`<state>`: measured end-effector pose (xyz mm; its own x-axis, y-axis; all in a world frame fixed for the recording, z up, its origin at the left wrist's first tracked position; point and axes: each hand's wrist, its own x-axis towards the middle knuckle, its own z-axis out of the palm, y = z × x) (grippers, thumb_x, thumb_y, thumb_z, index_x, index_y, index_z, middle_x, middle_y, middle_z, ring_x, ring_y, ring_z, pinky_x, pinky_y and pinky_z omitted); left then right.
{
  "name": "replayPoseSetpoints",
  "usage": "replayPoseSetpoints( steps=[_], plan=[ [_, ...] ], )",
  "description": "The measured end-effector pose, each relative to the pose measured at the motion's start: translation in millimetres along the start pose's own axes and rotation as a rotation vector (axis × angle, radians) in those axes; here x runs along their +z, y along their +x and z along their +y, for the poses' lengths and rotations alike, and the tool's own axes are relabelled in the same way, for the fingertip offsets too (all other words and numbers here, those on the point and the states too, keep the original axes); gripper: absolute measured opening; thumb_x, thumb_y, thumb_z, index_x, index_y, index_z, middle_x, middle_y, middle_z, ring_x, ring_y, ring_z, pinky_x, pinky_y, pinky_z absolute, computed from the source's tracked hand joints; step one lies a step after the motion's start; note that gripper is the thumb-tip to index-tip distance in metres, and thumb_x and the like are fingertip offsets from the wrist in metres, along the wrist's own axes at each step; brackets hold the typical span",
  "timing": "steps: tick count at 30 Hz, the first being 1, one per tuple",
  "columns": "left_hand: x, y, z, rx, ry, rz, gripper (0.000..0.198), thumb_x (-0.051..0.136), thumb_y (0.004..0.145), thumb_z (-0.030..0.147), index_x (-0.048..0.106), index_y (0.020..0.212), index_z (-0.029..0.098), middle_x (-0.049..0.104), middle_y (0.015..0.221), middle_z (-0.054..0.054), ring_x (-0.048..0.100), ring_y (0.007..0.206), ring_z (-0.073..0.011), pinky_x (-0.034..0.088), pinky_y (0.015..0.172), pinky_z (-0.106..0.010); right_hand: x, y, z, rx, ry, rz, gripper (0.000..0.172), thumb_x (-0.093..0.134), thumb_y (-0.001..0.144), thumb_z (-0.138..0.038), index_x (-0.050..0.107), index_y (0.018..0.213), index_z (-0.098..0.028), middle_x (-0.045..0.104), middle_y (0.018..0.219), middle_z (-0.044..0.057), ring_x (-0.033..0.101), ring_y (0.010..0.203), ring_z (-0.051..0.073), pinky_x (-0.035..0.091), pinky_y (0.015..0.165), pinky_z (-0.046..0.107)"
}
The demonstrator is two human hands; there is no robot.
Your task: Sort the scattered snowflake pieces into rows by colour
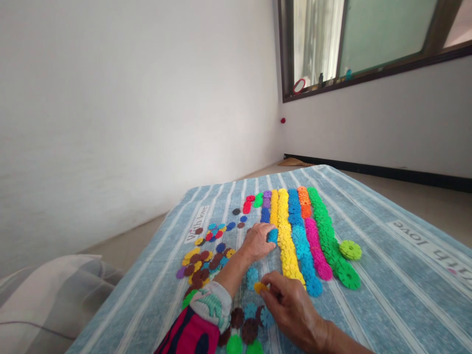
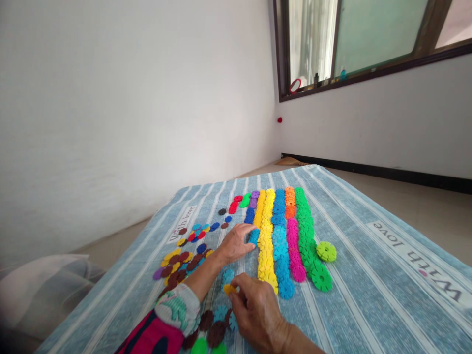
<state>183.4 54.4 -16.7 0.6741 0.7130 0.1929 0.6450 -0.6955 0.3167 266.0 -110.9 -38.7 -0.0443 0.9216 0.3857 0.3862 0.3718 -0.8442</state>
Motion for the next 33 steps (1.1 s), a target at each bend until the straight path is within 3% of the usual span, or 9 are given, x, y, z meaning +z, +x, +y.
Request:
replayPoseSetpoints(
  steps=[11,18,25,33],
  plan=[
    [-2.4,8.3,1.7,-0.004,0.040,-0.041,0.055,0.066,0.063,0.022,0.062,0.118,0.022,0.063,0.114,-0.006,0.056,0.108,-0.0236,0.043,0.097,-0.033,1.0,-1.2,2.4,-0.023,-0.045,-0.034,0.014,0.047,0.090,-0.026,0.054,0.080,-0.020,0.042,0.056,-0.007,0.036,0.049,0.010,0.026,0.050,0.021],
    [-7.5,15.8,3.0,-0.018,0.035,-0.089,0.036,0.069,0.058,0.027,0.069,0.094,0.021,0.063,0.101,-0.006,0.058,0.097,-0.0232,0.046,0.087,-0.031,1.8,-2.1,3.0,-0.011,-0.061,-0.057,0.013,0.047,0.090,-0.025,0.055,0.082,-0.020,0.044,0.056,-0.006,0.037,0.048,0.010,0.026,0.048,0.020],
    [-8.9,16.6,6.4,-0.042,0.054,-0.093,0.037,0.068,0.058,0.026,0.068,0.095,0.020,0.063,0.098,-0.005,0.057,0.094,-0.0222,0.044,0.081,-0.029,0.6,-1.8,2.5,-0.006,-0.049,-0.079,0.013,0.046,0.090,-0.025,0.055,0.083,-0.020,0.047,0.058,-0.005,0.040,0.049,0.010,0.028,0.050,0.020],
    [-13.8,21.3,9.7,-0.042,0.142,-0.146,0.026,0.068,0.057,0.030,0.068,0.081,0.020,0.059,0.085,-0.003,0.056,0.079,-0.0189,0.041,0.066,-0.026,-0.8,-2.1,-1.0,-0.016,-0.069,-0.069,0.014,0.045,0.090,-0.025,0.055,0.082,-0.019,0.047,0.059,-0.005,0.041,0.050,0.010,0.028,0.051,0.021]
  ],
)
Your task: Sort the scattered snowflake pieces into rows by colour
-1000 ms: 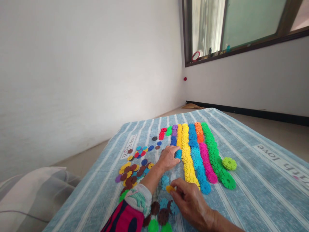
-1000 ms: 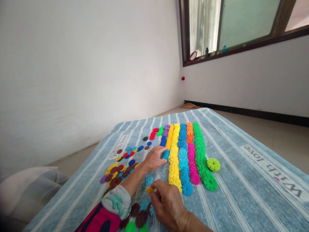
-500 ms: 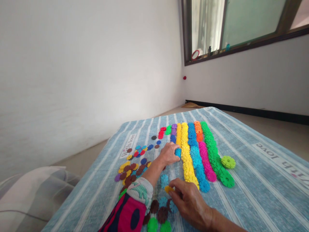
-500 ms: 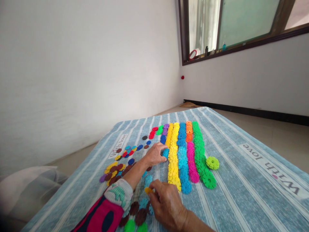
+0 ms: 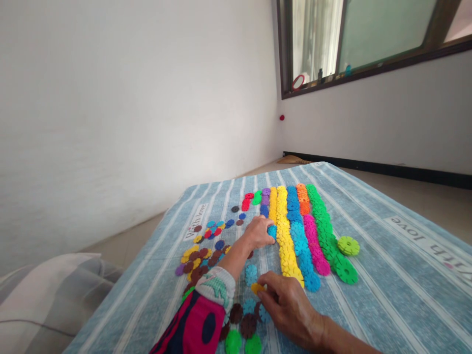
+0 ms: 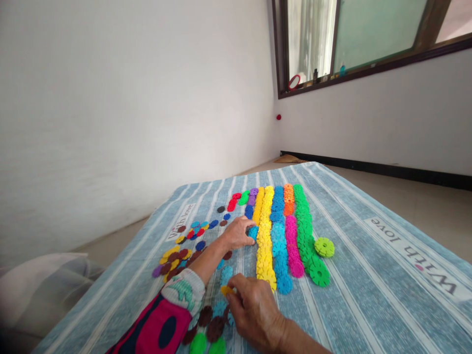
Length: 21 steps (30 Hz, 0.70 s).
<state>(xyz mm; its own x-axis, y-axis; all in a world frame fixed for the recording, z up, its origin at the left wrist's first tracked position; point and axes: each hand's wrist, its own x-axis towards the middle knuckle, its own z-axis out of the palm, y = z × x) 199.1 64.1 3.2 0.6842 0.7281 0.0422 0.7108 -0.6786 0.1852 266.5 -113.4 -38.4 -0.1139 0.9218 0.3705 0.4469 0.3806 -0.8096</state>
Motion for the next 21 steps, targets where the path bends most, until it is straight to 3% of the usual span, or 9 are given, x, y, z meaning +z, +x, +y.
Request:
replayPoseSetpoints(
  steps=[16,21],
  plan=[
    [0.7,1.1,-0.2,-0.064,-0.089,0.032,0.035,0.072,0.053,0.026,0.067,0.086,0.017,0.064,0.088,-0.003,0.059,0.082,-0.0197,0.045,0.070,-0.026,-0.7,0.8,-1.2,-0.009,-0.020,-0.013,0.012,0.045,0.089,-0.023,0.055,0.082,-0.020,0.049,0.059,-0.005,0.042,0.050,0.010,0.028,0.051,0.021],
    [1.1,-4.8,3.9,-0.146,-0.124,0.035,0.034,0.071,0.056,0.026,0.063,0.089,0.017,0.063,0.079,0.000,0.058,0.073,-0.0168,0.041,0.062,-0.025,-0.7,0.4,-1.5,-0.009,-0.024,-0.010,0.012,0.046,0.089,-0.023,0.055,0.082,-0.019,0.050,0.059,-0.005,0.043,0.050,0.010,0.028,0.051,0.021]
  ],
)
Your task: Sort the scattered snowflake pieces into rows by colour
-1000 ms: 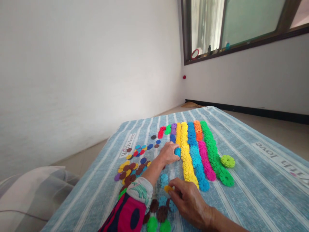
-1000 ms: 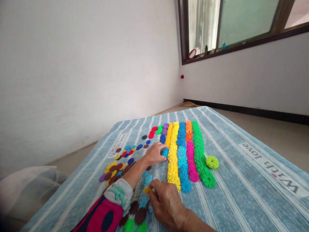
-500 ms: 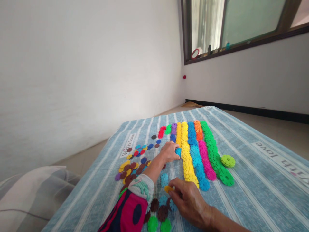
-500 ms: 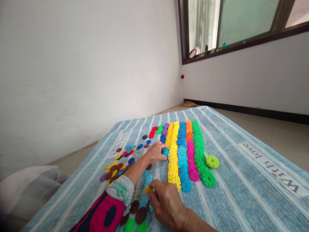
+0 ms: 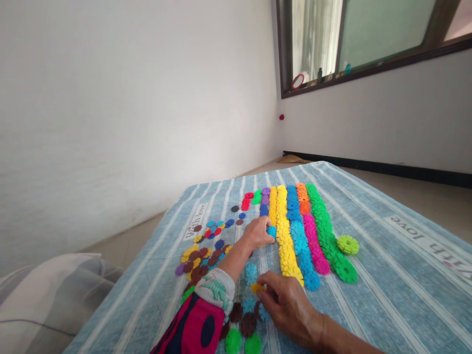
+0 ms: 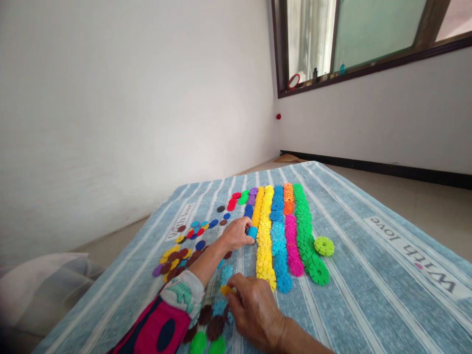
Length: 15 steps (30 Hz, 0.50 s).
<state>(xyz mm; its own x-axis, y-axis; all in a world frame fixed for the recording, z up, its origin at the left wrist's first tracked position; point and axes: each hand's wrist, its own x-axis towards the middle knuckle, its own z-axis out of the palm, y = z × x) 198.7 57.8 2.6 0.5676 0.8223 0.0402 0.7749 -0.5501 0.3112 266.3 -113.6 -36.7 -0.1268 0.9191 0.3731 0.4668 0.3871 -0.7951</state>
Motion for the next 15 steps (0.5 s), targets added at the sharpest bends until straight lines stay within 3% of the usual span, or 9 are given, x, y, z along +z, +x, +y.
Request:
replayPoseSetpoints(
  steps=[8,15],
  plan=[
    [8.8,-9.3,-13.0,-0.069,-0.264,0.077,0.022,0.069,0.056,0.018,0.059,0.075,0.017,0.059,0.066,0.004,0.055,0.064,-0.0118,0.039,0.058,-0.022,0.5,-0.5,2.5,0.008,0.004,-0.006,0.013,0.046,0.090,-0.024,0.056,0.084,-0.019,0.051,0.060,-0.004,0.045,0.051,0.010,0.030,0.052,0.021],
    [-2.9,-31.8,-23.7,-0.190,-0.523,0.012,0.021,0.070,0.054,0.013,0.056,0.069,0.015,0.054,0.055,0.007,0.051,0.053,-0.0089,0.035,0.050,-0.020,1.8,-1.1,2.0,0.015,-0.027,-0.003,0.014,0.045,0.090,-0.026,0.056,0.083,-0.020,0.052,0.061,-0.003,0.046,0.052,0.011,0.030,0.053,0.021]
  ],
)
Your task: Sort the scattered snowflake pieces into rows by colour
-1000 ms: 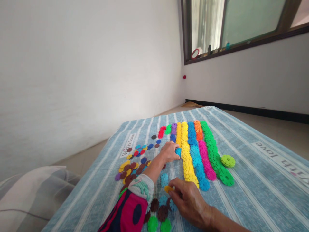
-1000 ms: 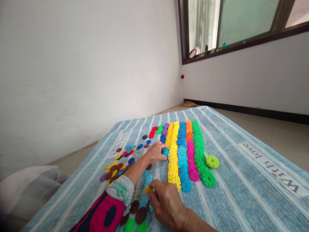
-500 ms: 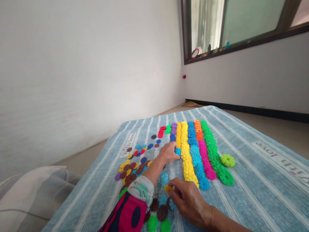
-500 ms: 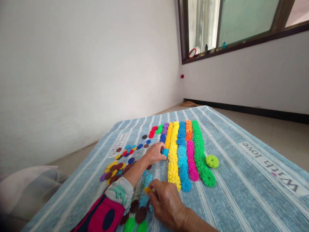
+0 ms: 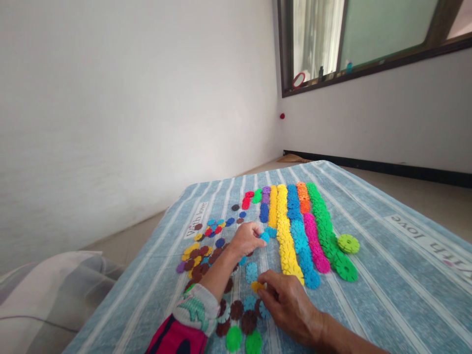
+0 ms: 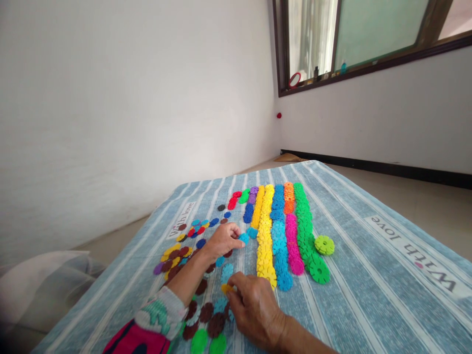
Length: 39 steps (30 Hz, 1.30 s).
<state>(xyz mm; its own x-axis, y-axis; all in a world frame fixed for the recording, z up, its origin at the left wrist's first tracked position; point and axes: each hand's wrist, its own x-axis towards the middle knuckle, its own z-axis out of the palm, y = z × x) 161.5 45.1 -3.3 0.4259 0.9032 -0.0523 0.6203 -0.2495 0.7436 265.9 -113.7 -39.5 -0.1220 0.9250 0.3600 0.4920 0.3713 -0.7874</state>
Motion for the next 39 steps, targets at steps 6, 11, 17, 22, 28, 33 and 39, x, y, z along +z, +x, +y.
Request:
replayPoseSetpoints(
  steps=[6,11,17,22,28,33,39],
  plan=[
    [-7.9,-12.8,2.1,-0.060,0.006,-0.032,0.020,0.067,0.054,0.014,0.053,0.068,0.016,0.050,0.050,0.009,0.048,0.046,-0.0081,0.033,0.045,-0.019,1.6,0.0,0.2,-0.010,-0.010,-0.009,0.015,0.046,0.090,-0.027,0.057,0.084,-0.020,0.052,0.061,-0.003,0.047,0.053,0.011,0.031,0.054,0.021],
    [-0.7,-6.3,6.3,-0.039,0.160,0.003,0.016,0.067,0.054,0.013,0.057,0.066,0.016,0.052,0.052,0.007,0.050,0.051,-0.0094,0.034,0.048,-0.019,1.3,-2.3,-0.3,-0.020,-0.003,-0.001,0.016,0.045,0.090,-0.027,0.058,0.084,-0.019,0.050,0.060,-0.004,0.044,0.052,0.011,0.030,0.053,0.021],
    [-3.4,-5.7,11.4,0.003,0.421,-0.021,0.030,0.069,0.054,0.016,0.066,0.084,0.016,0.066,0.076,0.001,0.059,0.068,-0.0145,0.042,0.058,-0.021,-0.7,-1.9,-2.2,-0.019,-0.002,-0.013,0.015,0.045,0.090,-0.026,0.056,0.082,-0.020,0.050,0.060,-0.004,0.044,0.052,0.011,0.030,0.052,0.021],
    [0.2,-9.0,19.3,0.133,0.539,-0.074,0.050,0.070,0.059,0.026,0.066,0.108,0.020,0.065,0.100,-0.005,0.061,0.093,-0.0217,0.046,0.079,-0.027,0.0,-1.3,-1.5,-0.009,-0.002,-0.015,0.013,0.046,0.090,-0.025,0.056,0.083,-0.020,0.051,0.061,-0.004,0.046,0.053,0.011,0.031,0.054,0.021],
    [10.8,-16.7,26.4,0.181,0.690,-0.043,0.031,0.061,0.071,0.030,0.069,0.099,0.023,0.061,0.098,-0.008,0.060,0.096,-0.0243,0.046,0.081,-0.030,-0.5,-1.4,-1.5,-0.019,-0.001,-0.020,0.013,0.046,0.090,-0.024,0.056,0.083,-0.020,0.052,0.062,-0.003,0.047,0.055,0.011,0.031,0.055,0.021],
    [10.1,-26.3,29.6,0.183,0.664,-0.095,0.033,0.064,0.069,0.035,0.071,0.099,0.022,0.062,0.096,-0.007,0.061,0.090,-0.0230,0.045,0.077,-0.029,-0.1,-0.6,-1.7,-0.012,0.014,-0.026,0.014,0.046,0.089,-0.025,0.056,0.081,-0.019,0.051,0.062,-0.003,0.046,0.054,0.012,0.031,0.054,0.022],
    [9.1,-14.4,24.4,0.154,0.539,-0.010,0.035,0.063,0.071,0.039,0.071,0.100,0.020,0.067,0.095,-0.006,0.062,0.087,-0.0199,0.047,0.076,-0.026,-0.4,-0.1,-1.2,-0.019,-0.005,-0.027,0.015,0.045,0.089,-0.025,0.056,0.082,-0.019,0.052,0.062,-0.002,0.048,0.056,0.013,0.031,0.056,0.023]
  ],
)
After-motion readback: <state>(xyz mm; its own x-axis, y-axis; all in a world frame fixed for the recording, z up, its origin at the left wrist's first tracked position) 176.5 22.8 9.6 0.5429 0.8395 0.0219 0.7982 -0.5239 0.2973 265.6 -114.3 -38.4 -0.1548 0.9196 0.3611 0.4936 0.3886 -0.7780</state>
